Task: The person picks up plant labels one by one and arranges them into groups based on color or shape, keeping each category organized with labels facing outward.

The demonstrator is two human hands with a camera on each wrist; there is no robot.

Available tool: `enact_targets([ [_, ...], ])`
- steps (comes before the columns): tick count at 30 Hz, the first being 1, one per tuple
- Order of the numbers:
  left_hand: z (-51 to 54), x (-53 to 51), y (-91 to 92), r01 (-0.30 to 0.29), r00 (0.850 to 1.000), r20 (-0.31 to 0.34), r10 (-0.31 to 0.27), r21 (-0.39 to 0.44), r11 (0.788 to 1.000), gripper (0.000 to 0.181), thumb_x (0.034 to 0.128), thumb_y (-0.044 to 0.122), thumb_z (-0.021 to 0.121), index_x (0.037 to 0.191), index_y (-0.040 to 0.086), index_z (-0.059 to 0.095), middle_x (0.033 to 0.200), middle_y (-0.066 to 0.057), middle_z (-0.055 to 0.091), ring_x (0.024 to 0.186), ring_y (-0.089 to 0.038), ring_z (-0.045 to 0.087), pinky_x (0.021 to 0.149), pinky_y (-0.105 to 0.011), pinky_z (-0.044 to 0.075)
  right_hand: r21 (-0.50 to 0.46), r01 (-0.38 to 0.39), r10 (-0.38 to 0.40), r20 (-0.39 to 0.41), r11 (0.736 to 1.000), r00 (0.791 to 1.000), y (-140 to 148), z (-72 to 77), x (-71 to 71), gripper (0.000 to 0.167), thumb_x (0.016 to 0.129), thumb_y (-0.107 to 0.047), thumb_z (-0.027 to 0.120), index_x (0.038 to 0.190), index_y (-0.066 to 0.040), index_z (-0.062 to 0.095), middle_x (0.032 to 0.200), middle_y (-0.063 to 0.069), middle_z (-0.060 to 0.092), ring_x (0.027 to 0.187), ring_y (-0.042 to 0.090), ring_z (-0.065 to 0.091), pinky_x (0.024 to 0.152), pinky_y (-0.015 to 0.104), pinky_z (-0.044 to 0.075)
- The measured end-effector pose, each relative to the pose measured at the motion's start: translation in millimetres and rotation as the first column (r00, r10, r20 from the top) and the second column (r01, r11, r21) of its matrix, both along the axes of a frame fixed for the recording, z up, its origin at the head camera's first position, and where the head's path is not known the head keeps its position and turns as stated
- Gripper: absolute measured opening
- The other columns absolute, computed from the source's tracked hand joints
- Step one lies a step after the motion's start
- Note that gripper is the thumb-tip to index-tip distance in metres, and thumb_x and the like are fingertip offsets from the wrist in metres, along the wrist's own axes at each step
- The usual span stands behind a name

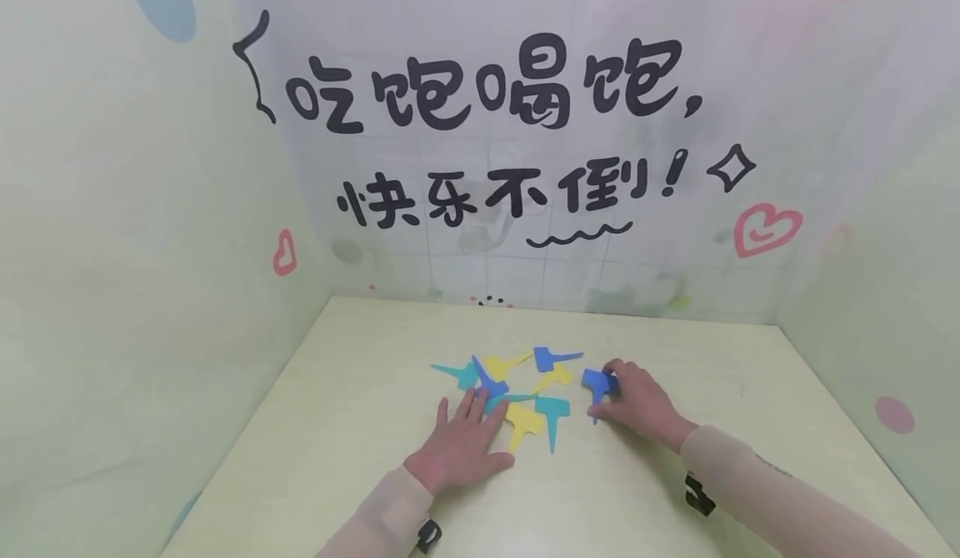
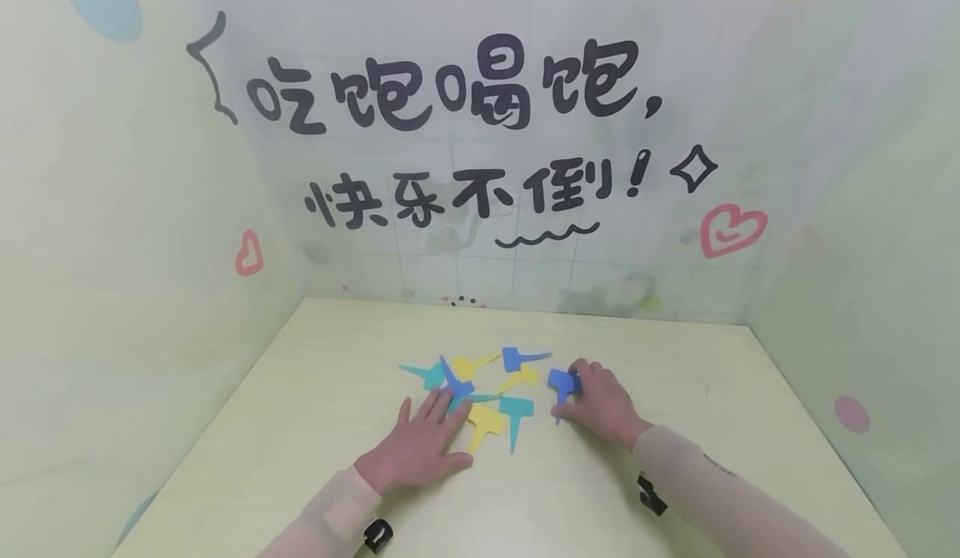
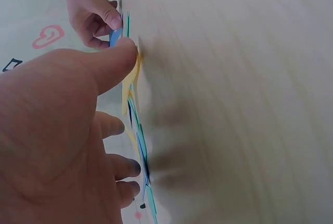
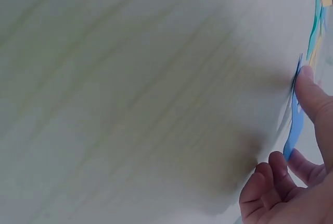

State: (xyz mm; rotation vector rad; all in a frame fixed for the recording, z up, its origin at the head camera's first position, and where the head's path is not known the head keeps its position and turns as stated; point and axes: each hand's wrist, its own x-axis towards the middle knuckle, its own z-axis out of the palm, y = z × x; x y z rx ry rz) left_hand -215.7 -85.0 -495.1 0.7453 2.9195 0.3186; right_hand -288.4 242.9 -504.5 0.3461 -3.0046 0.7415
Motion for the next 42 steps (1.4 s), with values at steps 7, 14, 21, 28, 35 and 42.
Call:
enact_targets([
  [7,1.2,0.5,1.5,0.018,1.0,-0.013,-0.018,0.006,1.0,0.073,0.0996,0.059,0.049,0.16,0.021,0.031,0.164,-0.022,0.016,0.151,-0.042,0.013,0.112,-0.073,0.012,-0.092,0.04,-0.037,0.032,0.995,0.999,6,-2.1,-1.7,0.053,0.082,-0.031,0.086,0.12,-0.004,0.062,0.086,0.002,0.058,0.078,0.02,0.051,0.069,0.034,0.044],
  [14,2.5,2.8,3.0,0.031,0.999,-0.01,-0.031,-0.006,1.0,0.069,0.1005,0.058,0.048,0.159,0.024,0.033,0.165,-0.022,0.016,0.151,-0.041,0.012,0.113,-0.072,0.013,-0.108,0.044,-0.046,-0.023,0.993,0.999,14,-1.2,-0.6,0.034,0.085,-0.022,0.083,0.113,-0.006,0.071,0.08,-0.001,0.059,0.074,0.017,0.051,0.067,0.031,0.044],
  [21,3.0,3.8,1.5,0.035,0.999,-0.037,-0.035,0.003,0.999,0.069,0.101,0.056,0.049,0.159,0.023,0.032,0.164,-0.022,0.017,0.15,-0.044,0.012,0.114,-0.071,0.013,-0.061,0.001,-0.005,-0.065,0.998,0.998,19,0.4,-1.0,0.032,0.085,-0.02,0.082,0.112,-0.004,0.073,0.078,-0.003,0.06,0.071,0.015,0.051,0.066,0.031,0.045],
  [28,-1.1,4.5,-3.8,0.042,0.994,-0.099,-0.039,0.023,0.999,0.069,0.1012,0.056,0.049,0.159,0.023,0.033,0.164,-0.021,0.02,0.149,-0.047,0.015,0.114,-0.071,0.014,0.034,-0.02,0.024,-0.11,0.999,0.994,21,6.5,0.2,0.031,0.084,-0.027,0.083,0.108,-0.01,0.075,0.085,-0.001,0.06,0.073,0.016,0.055,0.064,0.033,0.049],
  [35,-3.6,11.6,-19.5,0.032,0.992,-0.121,-0.025,0.055,0.998,0.066,0.1021,0.053,0.049,0.158,0.021,0.035,0.163,-0.022,0.021,0.148,-0.049,0.016,0.112,-0.072,0.018,0.05,-0.06,0.071,-0.264,0.997,0.962,15,14.7,-2.4,0.029,0.078,-0.028,0.088,0.102,-0.016,0.077,0.126,0.019,0.06,0.116,0.041,0.056,0.092,0.062,0.048],
  [42,-3.4,20.1,-36.8,0.013,0.986,-0.165,-0.002,0.066,0.998,0.067,0.1016,0.052,0.05,0.158,0.02,0.034,0.162,-0.024,0.022,0.148,-0.05,0.014,0.11,-0.074,0.017,0.091,-0.092,0.116,-0.309,0.992,0.944,-6,16.5,-1.9,0.029,0.078,-0.034,0.088,0.102,-0.021,0.077,0.146,0.023,0.048,0.14,0.05,0.031,0.101,0.083,0.02],
])
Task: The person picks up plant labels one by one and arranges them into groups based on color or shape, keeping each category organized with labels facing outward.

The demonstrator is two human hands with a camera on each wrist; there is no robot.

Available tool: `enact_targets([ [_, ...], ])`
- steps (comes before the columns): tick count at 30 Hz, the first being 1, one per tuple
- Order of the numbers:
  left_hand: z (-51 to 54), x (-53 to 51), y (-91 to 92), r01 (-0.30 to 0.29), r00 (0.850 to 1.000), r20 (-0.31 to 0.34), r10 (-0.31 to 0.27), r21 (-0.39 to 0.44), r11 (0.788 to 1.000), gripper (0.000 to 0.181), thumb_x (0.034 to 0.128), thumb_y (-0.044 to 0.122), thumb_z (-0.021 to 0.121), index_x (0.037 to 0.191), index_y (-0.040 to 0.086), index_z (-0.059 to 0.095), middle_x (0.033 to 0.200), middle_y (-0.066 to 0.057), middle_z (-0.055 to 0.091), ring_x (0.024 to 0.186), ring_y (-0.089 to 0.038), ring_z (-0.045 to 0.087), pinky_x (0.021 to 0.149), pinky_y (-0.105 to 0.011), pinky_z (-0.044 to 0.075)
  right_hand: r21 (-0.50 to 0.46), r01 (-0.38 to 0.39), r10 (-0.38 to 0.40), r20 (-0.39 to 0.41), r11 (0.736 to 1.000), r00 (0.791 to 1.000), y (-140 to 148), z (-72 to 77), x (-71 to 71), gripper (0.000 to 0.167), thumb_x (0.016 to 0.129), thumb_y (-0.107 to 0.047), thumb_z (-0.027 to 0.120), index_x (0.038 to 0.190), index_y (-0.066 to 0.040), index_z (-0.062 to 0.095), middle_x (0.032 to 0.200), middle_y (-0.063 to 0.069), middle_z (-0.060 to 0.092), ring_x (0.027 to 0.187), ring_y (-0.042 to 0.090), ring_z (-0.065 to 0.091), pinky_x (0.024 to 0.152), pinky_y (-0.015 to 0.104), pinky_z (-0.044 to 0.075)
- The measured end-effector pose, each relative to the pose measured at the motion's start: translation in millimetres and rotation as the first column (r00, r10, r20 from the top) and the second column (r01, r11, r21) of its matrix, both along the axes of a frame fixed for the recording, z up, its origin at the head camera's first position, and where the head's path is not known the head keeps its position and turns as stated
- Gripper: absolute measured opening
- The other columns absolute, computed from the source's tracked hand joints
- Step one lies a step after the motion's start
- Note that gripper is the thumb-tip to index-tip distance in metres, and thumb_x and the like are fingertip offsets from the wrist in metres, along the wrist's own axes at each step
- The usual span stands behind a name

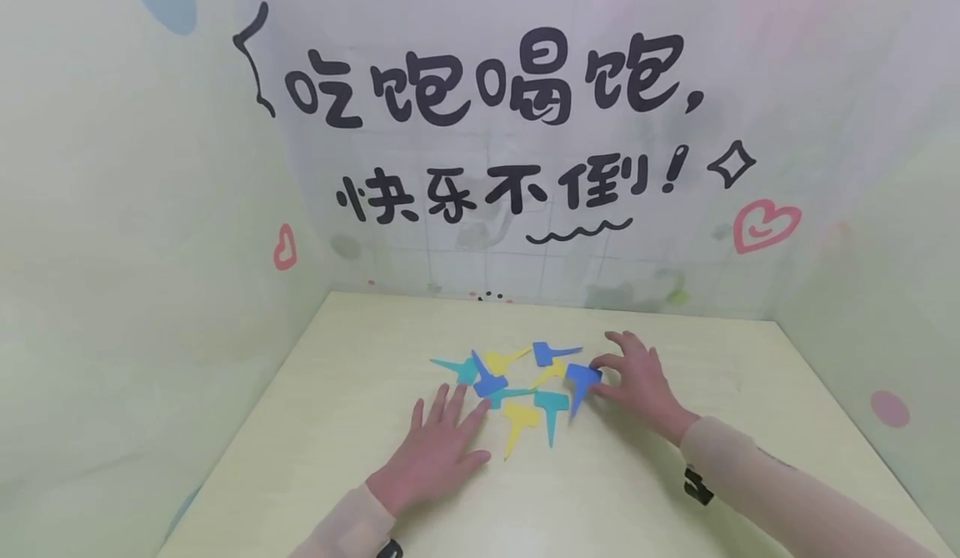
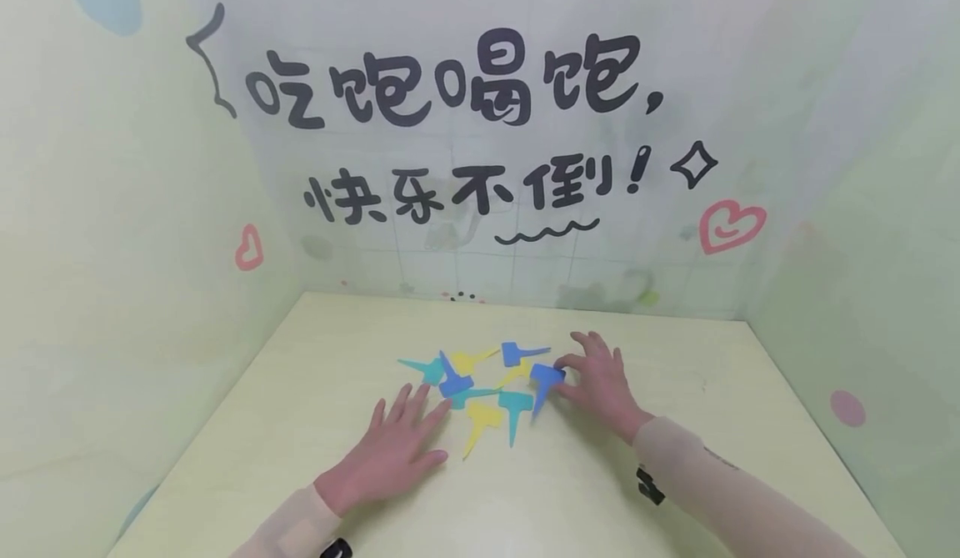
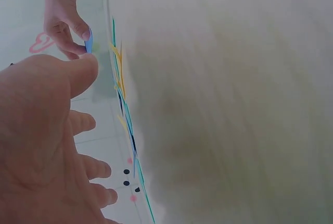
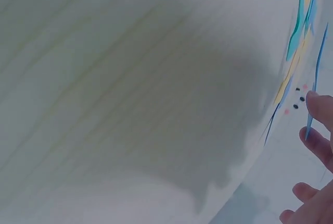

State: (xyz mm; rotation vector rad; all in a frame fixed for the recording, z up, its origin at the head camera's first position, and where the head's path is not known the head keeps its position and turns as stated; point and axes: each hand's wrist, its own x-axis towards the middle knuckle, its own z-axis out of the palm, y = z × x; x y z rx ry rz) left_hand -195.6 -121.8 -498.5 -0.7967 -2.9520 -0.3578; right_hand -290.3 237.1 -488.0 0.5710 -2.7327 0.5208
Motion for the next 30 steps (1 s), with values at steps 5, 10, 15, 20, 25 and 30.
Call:
enact_targets([
  [5,0.2,2.9,-10.3,-0.017,1.0,-0.013,0.017,0.001,1.0,0.068,0.1013,0.052,0.051,0.159,0.021,0.033,0.163,-0.022,0.021,0.149,-0.048,0.011,0.111,-0.074,0.016,-0.034,-0.023,0.024,0.012,0.999,1.0,-21,-0.3,4.8,0.028,0.079,-0.034,0.087,0.102,-0.022,0.078,0.149,0.022,0.045,0.142,0.052,0.027,0.102,0.084,0.017],
  [10,-1.5,7.2,-28.5,-0.051,0.998,-0.028,0.051,-0.011,0.999,0.068,0.1008,0.052,0.052,0.159,0.022,0.034,0.163,-0.021,0.022,0.149,-0.047,0.013,0.111,-0.074,0.016,-0.039,-0.057,0.058,0.038,0.998,0.998,-48,0.1,8.7,0.028,0.08,-0.039,0.086,0.103,-0.024,0.078,0.152,0.018,0.043,0.144,0.05,0.025,0.104,0.082,0.016],
  [15,-2.3,10.2,-44.9,-0.078,0.996,-0.046,0.077,-0.007,0.997,0.07,0.1006,0.051,0.054,0.158,0.018,0.034,0.162,-0.022,0.024,0.148,-0.048,0.016,0.11,-0.075,0.019,-0.04,-0.078,0.081,0.077,0.996,0.994,-72,1.2,10.7,0.027,0.082,-0.044,0.084,0.103,-0.027,0.078,0.153,0.014,0.043,0.146,0.045,0.024,0.106,0.08,0.016],
  [20,0.3,8.5,-55.2,-0.071,0.995,-0.066,0.072,0.017,0.997,0.072,0.1009,0.049,0.055,0.158,0.012,0.033,0.162,-0.023,0.025,0.148,-0.048,0.018,0.11,-0.073,0.022,-0.048,-0.093,0.097,0.1,0.995,0.99,-94,1.4,8.3,0.025,0.082,-0.043,0.083,0.102,-0.029,0.077,0.154,0.011,0.041,0.147,0.041,0.023,0.108,0.079,0.016],
  [25,2.5,5.7,-66.5,-0.065,0.993,-0.096,0.068,0.031,0.997,0.07,0.101,0.046,0.057,0.158,0.013,0.034,0.162,-0.023,0.026,0.148,-0.047,0.02,0.11,-0.071,0.025,-0.043,-0.125,0.129,0.094,0.991,0.987,-120,2.9,6.9,0.023,0.084,-0.043,0.081,0.102,-0.031,0.076,0.155,0.011,0.041,0.146,0.042,0.025,0.108,0.077,0.019],
  [30,0.7,8.7,-83.4,-0.053,0.993,-0.101,0.059,0.062,0.997,0.068,0.1018,0.042,0.057,0.158,0.012,0.034,0.162,-0.021,0.025,0.148,-0.046,0.019,0.111,-0.07,0.026,-0.031,-0.169,0.171,0.109,0.985,0.979,-148,3.5,9.8,0.028,0.084,-0.046,0.081,0.106,-0.029,0.076,0.155,0.011,0.04,0.145,0.042,0.026,0.11,0.074,0.02],
])
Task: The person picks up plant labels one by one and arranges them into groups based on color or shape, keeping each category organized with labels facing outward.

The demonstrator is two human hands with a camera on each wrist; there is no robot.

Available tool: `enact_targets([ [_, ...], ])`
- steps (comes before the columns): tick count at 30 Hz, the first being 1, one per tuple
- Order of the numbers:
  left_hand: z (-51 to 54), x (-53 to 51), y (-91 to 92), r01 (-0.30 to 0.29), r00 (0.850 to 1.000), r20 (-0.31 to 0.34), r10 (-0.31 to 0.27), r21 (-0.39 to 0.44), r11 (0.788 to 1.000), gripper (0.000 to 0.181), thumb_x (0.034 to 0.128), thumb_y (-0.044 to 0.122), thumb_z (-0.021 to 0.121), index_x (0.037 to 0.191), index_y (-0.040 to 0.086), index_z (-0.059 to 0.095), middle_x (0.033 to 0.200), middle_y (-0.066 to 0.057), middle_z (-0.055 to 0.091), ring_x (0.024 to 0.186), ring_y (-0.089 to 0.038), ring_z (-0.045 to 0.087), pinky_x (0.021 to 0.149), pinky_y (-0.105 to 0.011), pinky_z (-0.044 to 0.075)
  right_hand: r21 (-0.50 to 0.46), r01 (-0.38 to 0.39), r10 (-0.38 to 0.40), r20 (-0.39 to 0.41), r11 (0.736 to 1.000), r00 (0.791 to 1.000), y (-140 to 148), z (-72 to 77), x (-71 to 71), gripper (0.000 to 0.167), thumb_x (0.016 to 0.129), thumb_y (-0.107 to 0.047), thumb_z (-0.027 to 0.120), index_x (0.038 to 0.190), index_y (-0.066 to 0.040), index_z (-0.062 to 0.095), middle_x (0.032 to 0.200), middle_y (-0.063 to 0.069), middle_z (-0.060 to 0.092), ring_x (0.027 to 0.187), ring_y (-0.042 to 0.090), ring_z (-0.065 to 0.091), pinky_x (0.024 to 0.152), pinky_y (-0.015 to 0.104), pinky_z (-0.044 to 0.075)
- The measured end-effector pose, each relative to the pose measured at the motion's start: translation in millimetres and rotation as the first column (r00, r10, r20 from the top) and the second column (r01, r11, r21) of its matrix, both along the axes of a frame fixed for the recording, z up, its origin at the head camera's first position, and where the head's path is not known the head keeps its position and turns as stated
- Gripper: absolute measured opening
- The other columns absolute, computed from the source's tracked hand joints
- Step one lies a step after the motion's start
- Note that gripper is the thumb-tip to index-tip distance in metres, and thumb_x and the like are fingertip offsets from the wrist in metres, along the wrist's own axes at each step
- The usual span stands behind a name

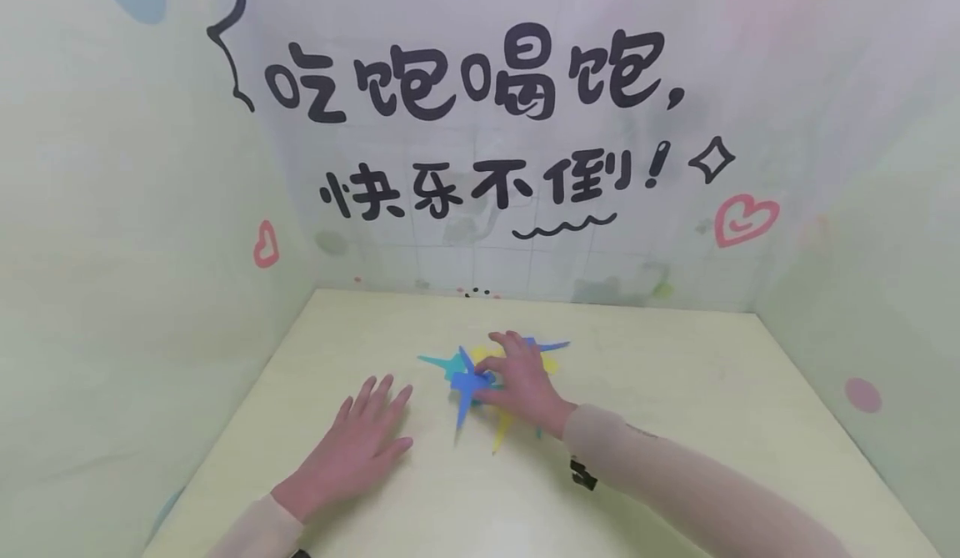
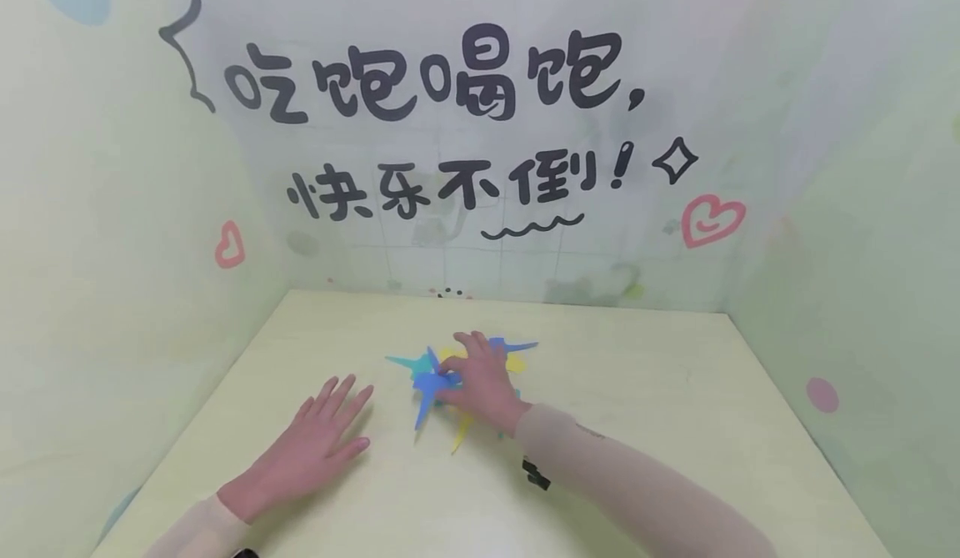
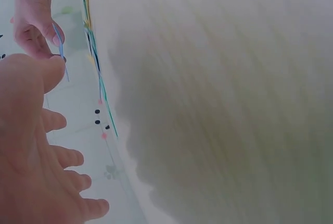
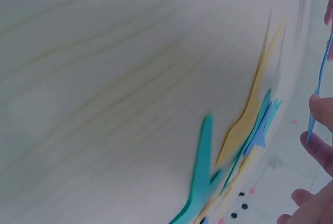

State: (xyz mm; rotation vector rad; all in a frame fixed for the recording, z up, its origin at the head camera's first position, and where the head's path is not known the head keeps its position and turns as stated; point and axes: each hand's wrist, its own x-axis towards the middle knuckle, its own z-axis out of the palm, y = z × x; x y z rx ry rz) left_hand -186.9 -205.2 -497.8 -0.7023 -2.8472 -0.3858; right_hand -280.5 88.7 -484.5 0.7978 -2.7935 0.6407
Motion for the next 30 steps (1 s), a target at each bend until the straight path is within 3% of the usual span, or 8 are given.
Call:
enact_targets([
  [5,-6.8,4.2,-19.5,0.029,0.999,-0.016,-0.029,0.003,1.0,0.066,0.103,0.04,0.056,0.157,0.008,0.034,0.163,-0.02,0.023,0.148,-0.045,0.019,0.111,-0.066,0.029,0.071,-0.038,0.037,0.019,0.997,0.999,-33,-4.4,5.0,0.031,0.085,-0.05,0.078,0.108,-0.031,0.076,0.156,0.008,0.039,0.146,0.038,0.026,0.111,0.073,0.02],
  [10,-8.8,6.8,-38.7,0.022,1.0,-0.016,-0.022,0.007,1.0,0.067,0.1036,0.041,0.055,0.156,0.005,0.034,0.163,-0.019,0.025,0.148,-0.043,0.022,0.113,-0.06,0.032,0.148,-0.071,0.072,-0.001,0.986,0.997,-75,-3.6,7.1,0.031,0.087,-0.057,0.073,0.111,-0.037,0.075,0.157,0.003,0.038,0.146,0.033,0.028,0.111,0.071,0.023],
  [14,-5.6,7.2,-48.4,-0.009,1.0,0.014,0.009,0.007,1.0,0.068,0.1038,0.042,0.054,0.156,0.004,0.033,0.163,-0.018,0.027,0.147,-0.043,0.025,0.112,-0.059,0.034,0.186,-0.068,0.077,-0.043,0.98,0.996,-101,-0.9,6.7,0.032,0.087,-0.06,0.07,0.112,-0.04,0.074,0.156,0.001,0.039,0.145,0.03,0.03,0.111,0.068,0.027],
  [20,2.3,13.4,-60.5,-0.04,0.998,0.038,0.04,-0.001,0.999,0.069,0.1037,0.043,0.053,0.155,0.002,0.035,0.162,-0.018,0.028,0.146,-0.042,0.029,0.11,-0.059,0.037,0.215,-0.045,0.05,-0.02,0.976,0.999,-126,-1.7,12.4,0.031,0.087,-0.061,0.071,0.11,-0.041,0.075,0.151,-0.001,0.045,0.141,0.027,0.035,0.11,0.068,0.03],
  [30,10.3,19.2,-85.1,-0.008,0.998,0.059,0.011,-0.058,0.998,0.066,0.1028,0.046,0.054,0.154,0.007,0.042,0.16,-0.012,0.035,0.146,-0.035,0.032,0.112,-0.05,0.037,0.222,-0.05,0.04,0.05,0.974,0.998,-161,-10.6,19.7,0.026,0.086,-0.061,0.071,0.106,-0.045,0.074,0.147,-0.005,0.048,0.139,0.024,0.035,0.11,0.066,0.03],
])
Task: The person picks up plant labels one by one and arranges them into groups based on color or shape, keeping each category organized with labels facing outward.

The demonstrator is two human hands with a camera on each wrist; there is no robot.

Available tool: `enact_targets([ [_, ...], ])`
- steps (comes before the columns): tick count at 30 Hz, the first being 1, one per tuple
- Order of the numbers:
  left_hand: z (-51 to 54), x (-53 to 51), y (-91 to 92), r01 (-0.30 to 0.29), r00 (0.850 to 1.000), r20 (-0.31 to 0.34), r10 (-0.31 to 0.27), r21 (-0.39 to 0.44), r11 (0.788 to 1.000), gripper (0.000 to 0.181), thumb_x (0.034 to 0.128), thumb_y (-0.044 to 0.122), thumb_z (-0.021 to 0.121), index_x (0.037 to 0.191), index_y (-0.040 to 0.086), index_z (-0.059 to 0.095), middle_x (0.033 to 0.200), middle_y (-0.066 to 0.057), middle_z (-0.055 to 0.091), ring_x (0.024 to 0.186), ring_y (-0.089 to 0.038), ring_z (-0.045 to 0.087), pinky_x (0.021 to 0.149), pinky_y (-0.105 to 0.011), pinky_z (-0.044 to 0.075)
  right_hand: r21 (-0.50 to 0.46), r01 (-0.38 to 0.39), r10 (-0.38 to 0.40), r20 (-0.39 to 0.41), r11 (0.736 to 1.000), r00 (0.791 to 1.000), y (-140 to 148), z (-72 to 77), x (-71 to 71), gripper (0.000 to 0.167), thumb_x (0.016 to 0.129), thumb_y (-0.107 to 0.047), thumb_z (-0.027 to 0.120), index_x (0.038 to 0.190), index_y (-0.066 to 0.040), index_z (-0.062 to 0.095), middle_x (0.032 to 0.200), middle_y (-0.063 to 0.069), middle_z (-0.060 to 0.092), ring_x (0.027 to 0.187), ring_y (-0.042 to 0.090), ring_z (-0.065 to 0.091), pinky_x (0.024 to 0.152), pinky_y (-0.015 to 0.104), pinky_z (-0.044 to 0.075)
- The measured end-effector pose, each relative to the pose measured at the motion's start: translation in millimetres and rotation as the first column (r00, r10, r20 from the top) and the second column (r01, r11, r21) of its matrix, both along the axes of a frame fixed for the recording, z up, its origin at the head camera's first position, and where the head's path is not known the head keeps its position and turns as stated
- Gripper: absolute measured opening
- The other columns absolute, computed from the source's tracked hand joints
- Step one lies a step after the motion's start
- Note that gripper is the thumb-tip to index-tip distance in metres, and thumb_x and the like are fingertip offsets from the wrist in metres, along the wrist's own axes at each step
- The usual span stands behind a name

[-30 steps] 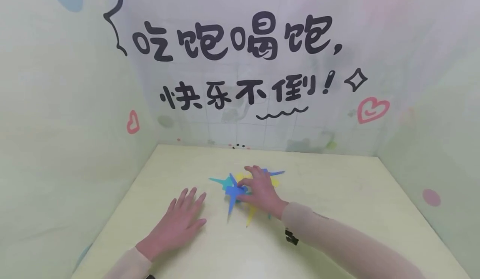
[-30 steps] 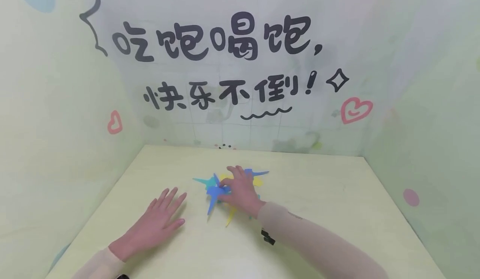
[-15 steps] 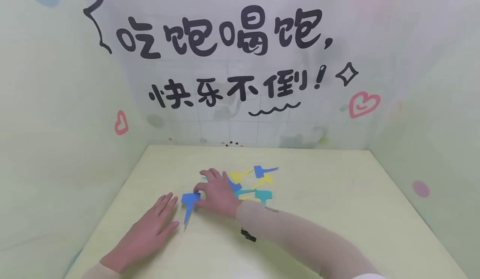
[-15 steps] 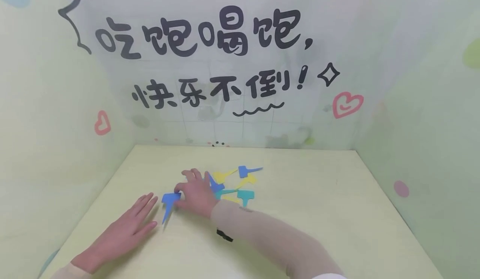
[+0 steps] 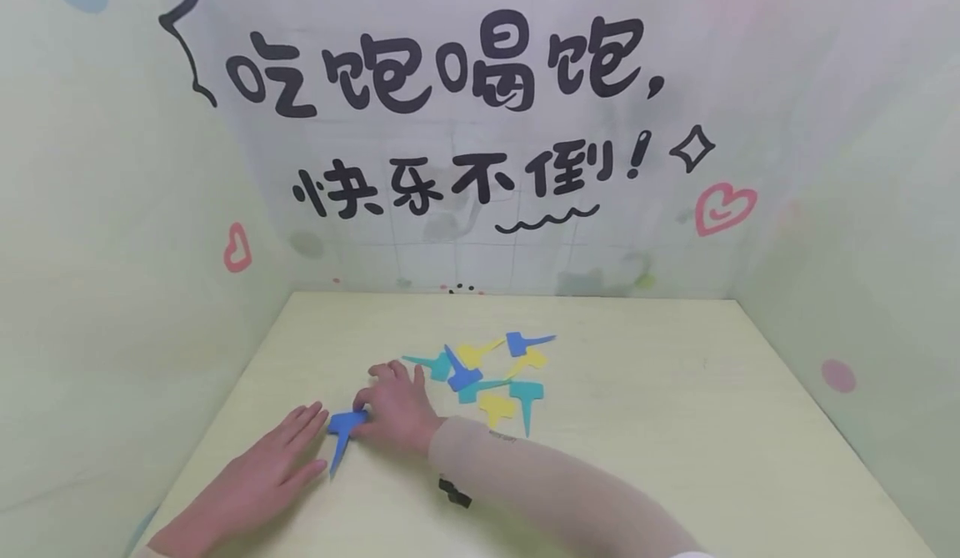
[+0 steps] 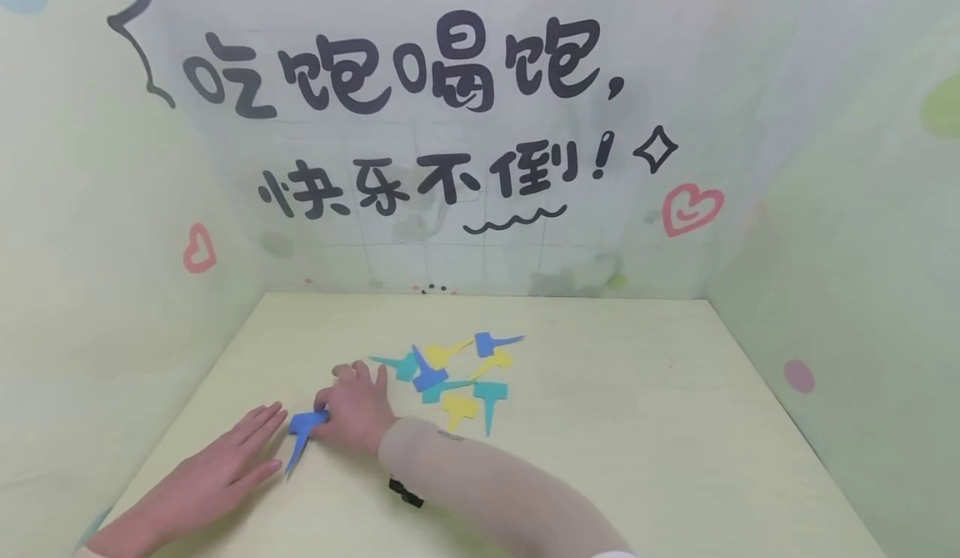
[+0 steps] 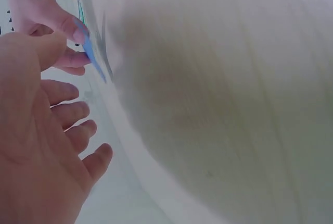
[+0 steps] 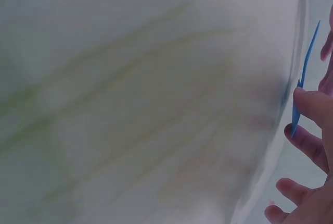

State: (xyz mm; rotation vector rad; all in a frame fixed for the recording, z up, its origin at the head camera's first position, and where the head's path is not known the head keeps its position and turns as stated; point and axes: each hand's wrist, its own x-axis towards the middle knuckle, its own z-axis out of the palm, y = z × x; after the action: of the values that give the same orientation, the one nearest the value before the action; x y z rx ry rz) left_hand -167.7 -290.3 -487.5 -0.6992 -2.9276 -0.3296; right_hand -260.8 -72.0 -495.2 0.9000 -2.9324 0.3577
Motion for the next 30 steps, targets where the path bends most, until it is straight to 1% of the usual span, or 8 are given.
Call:
enact_targets([
  [5,2.1,1.6,-1.5,0.029,0.999,0.036,-0.03,0.02,0.999,0.064,0.1028,0.044,0.056,0.152,0.005,0.044,0.159,-0.012,0.038,0.143,-0.04,0.036,0.108,-0.055,0.04,0.021,-0.002,0.003,-0.022,1.0,1.0,-4,-2.5,3.7,0.025,0.086,-0.06,0.071,0.106,-0.046,0.073,0.138,-0.008,0.054,0.134,0.021,0.04,0.11,0.067,0.029],
  [8,1.7,1.4,-1.5,0.027,0.998,0.062,-0.029,0.033,0.999,0.065,0.1028,0.043,0.056,0.152,0.004,0.043,0.158,-0.013,0.037,0.143,-0.041,0.036,0.106,-0.057,0.041,0.031,-0.004,0.005,-0.028,1.0,1.0,-5,-2.9,4.6,0.025,0.087,-0.06,0.071,0.107,-0.046,0.073,0.132,-0.01,0.056,0.131,0.02,0.042,0.111,0.067,0.028],
  [10,0.7,0.9,-1.7,0.025,0.997,0.068,-0.027,0.034,0.999,0.065,0.1028,0.044,0.056,0.152,0.003,0.043,0.158,-0.014,0.037,0.143,-0.041,0.036,0.106,-0.057,0.041,0.035,-0.009,0.01,-0.03,0.999,1.0,-5,-2.7,5.1,0.025,0.086,-0.06,0.071,0.107,-0.046,0.073,0.131,-0.01,0.057,0.13,0.02,0.043,0.111,0.067,0.027],
  [13,-0.7,0.2,-1.8,0.021,0.997,0.07,-0.024,0.036,0.999,0.065,0.1027,0.045,0.055,0.152,0.004,0.043,0.159,-0.012,0.037,0.143,-0.038,0.036,0.106,-0.056,0.041,0.039,-0.017,0.018,-0.031,0.999,0.999,-5,-1.6,6.3,0.024,0.087,-0.058,0.072,0.108,-0.047,0.073,0.128,-0.011,0.058,0.128,0.019,0.044,0.111,0.067,0.027],
  [19,-2.4,-0.9,2.5,0.049,0.997,0.054,-0.052,0.048,0.998,0.061,0.1014,0.043,0.059,0.148,0.006,0.05,0.155,-0.012,0.043,0.14,-0.037,0.041,0.103,-0.056,0.045,0.045,-0.032,0.034,-0.043,0.998,0.998,-4,-3.4,5.9,0.02,0.089,-0.055,0.071,0.106,-0.047,0.074,0.124,-0.012,0.059,0.125,0.018,0.046,0.111,0.067,0.027],
  [24,-1.5,-1.5,7.0,0.049,0.997,0.064,-0.052,0.038,0.998,0.06,0.1009,0.045,0.059,0.148,0.008,0.052,0.154,-0.011,0.045,0.141,-0.036,0.04,0.103,-0.056,0.045,0.051,-0.044,0.046,-0.048,0.998,0.998,3,-2.5,-0.3,0.025,0.09,-0.058,0.068,0.111,-0.046,0.073,0.128,-0.011,0.059,0.127,0.019,0.045,0.112,0.066,0.026],
  [27,-2.6,-2.1,7.3,0.049,0.997,0.062,-0.051,0.033,0.998,0.06,0.1002,0.046,0.06,0.148,0.01,0.052,0.154,-0.01,0.045,0.141,-0.037,0.041,0.102,-0.057,0.046,0.062,-0.054,0.058,-0.059,0.997,0.997,13,2.6,-6.1,0.027,0.091,-0.058,0.067,0.115,-0.045,0.072,0.131,-0.01,0.058,0.13,0.019,0.044,0.113,0.066,0.025],
  [30,-4.9,-2.5,6.6,0.05,0.996,0.072,-0.052,0.025,0.998,0.061,0.0999,0.048,0.059,0.149,0.012,0.051,0.155,-0.01,0.044,0.141,-0.037,0.041,0.102,-0.057,0.046,0.074,-0.062,0.068,-0.083,0.995,0.994,26,9.6,-12.9,0.027,0.092,-0.055,0.066,0.115,-0.042,0.073,0.131,-0.008,0.059,0.13,0.02,0.045,0.113,0.066,0.025],
])
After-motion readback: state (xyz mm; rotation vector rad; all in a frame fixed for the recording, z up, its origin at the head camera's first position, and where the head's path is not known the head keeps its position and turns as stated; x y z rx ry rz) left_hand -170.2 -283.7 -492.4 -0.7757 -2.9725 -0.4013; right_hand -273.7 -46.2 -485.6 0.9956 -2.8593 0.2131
